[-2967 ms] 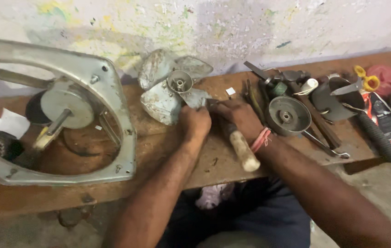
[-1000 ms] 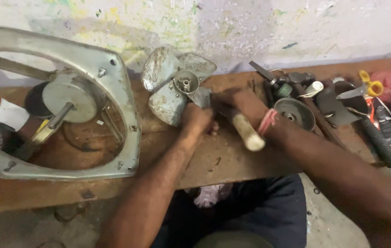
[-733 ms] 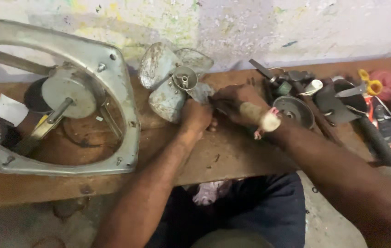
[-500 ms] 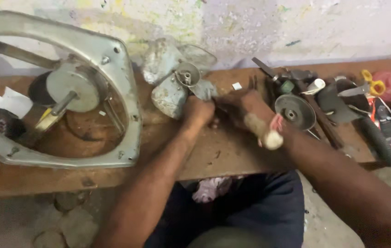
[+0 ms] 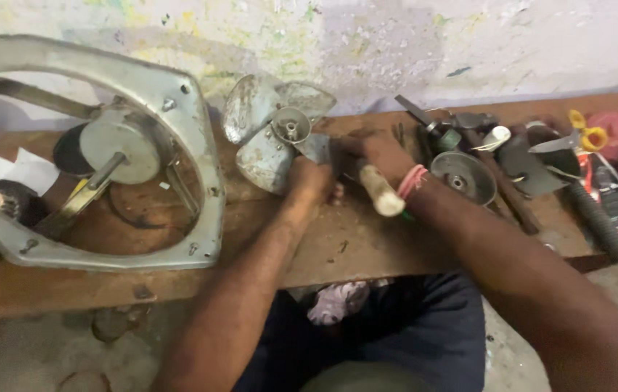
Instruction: The person uses a hammer and chisel to repeatedly strike and shape the blades of a metal fan blade assembly on a workbench. The person rotates the fan blade to access different areas and continues hammering along the edges and surfaces of the blades.
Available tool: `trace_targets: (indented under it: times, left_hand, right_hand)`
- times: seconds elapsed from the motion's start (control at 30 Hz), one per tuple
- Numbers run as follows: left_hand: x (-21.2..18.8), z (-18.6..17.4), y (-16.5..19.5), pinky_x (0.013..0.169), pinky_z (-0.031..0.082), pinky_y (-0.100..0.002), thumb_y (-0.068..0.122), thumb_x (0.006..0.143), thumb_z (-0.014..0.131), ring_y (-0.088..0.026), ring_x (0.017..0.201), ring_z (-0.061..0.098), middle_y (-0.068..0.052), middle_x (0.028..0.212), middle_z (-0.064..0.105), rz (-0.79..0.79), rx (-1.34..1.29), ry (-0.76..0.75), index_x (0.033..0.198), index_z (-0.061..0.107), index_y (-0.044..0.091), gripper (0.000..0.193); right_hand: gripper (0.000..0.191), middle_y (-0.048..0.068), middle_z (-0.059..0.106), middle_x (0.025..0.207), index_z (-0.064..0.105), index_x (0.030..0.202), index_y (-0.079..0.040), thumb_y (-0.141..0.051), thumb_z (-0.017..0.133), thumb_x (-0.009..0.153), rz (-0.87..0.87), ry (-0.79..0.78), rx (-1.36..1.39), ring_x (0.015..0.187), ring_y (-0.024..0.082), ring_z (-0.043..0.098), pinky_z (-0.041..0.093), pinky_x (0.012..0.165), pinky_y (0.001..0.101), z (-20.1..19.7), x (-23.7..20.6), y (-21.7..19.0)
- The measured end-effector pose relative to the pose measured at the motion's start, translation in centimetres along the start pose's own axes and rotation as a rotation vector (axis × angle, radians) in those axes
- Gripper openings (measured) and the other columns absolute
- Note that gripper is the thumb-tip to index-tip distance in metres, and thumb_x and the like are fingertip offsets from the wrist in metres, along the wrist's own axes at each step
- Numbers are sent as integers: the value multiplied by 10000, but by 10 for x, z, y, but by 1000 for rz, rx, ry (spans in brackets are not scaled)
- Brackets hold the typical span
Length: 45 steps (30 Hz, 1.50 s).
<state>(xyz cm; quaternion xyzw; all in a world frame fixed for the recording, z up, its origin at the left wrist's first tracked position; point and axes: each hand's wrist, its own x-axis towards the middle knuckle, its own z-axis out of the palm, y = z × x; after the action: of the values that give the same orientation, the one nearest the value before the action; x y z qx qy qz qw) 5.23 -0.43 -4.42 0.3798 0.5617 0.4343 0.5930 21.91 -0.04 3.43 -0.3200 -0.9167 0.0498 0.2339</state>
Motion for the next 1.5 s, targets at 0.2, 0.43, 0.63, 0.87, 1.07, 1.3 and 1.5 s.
trace_targets:
  times: [0.2,0.43,0.63,0.87,1.07,1.3,1.5]
  left_hand:
    - [-8,-11,-3,356,473,-366,125,959,571,-222,447,611,-123,600,636,61,-123,-113,881,632,-18,173]
    - [-19,-9,1,372,463,-356,164,971,621,-202,454,603,-127,641,665,11,-41,-66,965,659,-32,200]
    - [-3,-16,-5,378,402,-385,149,954,645,-253,504,565,-149,666,646,32,228,-139,1084,655,-28,220]
    - [12,-12,-10,624,601,-457,119,855,751,-405,857,741,-248,953,728,679,491,266,1136,666,-40,334]
    - [4,-3,4,575,608,-428,106,912,661,-384,780,778,-249,937,750,378,344,185,1141,647,-48,276]
    - [7,-2,6,790,558,-524,85,842,718,-488,955,694,-307,998,723,729,555,334,1124,670,-76,328]
    - [12,-2,-4,869,552,-531,166,890,690,-498,995,700,-311,1025,712,368,518,255,1148,651,-57,344]
  right_hand:
    - [268,141,747,1110,712,1247,-43,-132,675,997,224,242,312,995,255,722,571,861,337,-20,-34,-20]
    - [260,144,735,1171,693,1254,-67,-101,672,997,228,504,174,1042,282,722,573,916,360,-33,-82,-48]
    - [336,143,719,1179,696,1246,-88,-81,664,912,192,252,141,1064,343,716,580,893,392,-18,-83,-53]
    - [362,173,690,1294,684,1275,-57,-136,666,923,134,76,108,1145,369,684,553,949,420,-3,-75,-35]
    - [310,160,702,1262,701,1232,-86,-164,683,933,149,88,72,1118,368,688,554,931,434,-3,-62,-23]
    - [435,172,716,1159,692,1247,-92,-53,650,816,93,118,71,1046,398,690,563,901,450,-6,-43,-16]
    - [418,189,719,1136,692,1263,-64,-27,663,848,115,149,91,972,407,690,558,837,466,1,-42,-17]
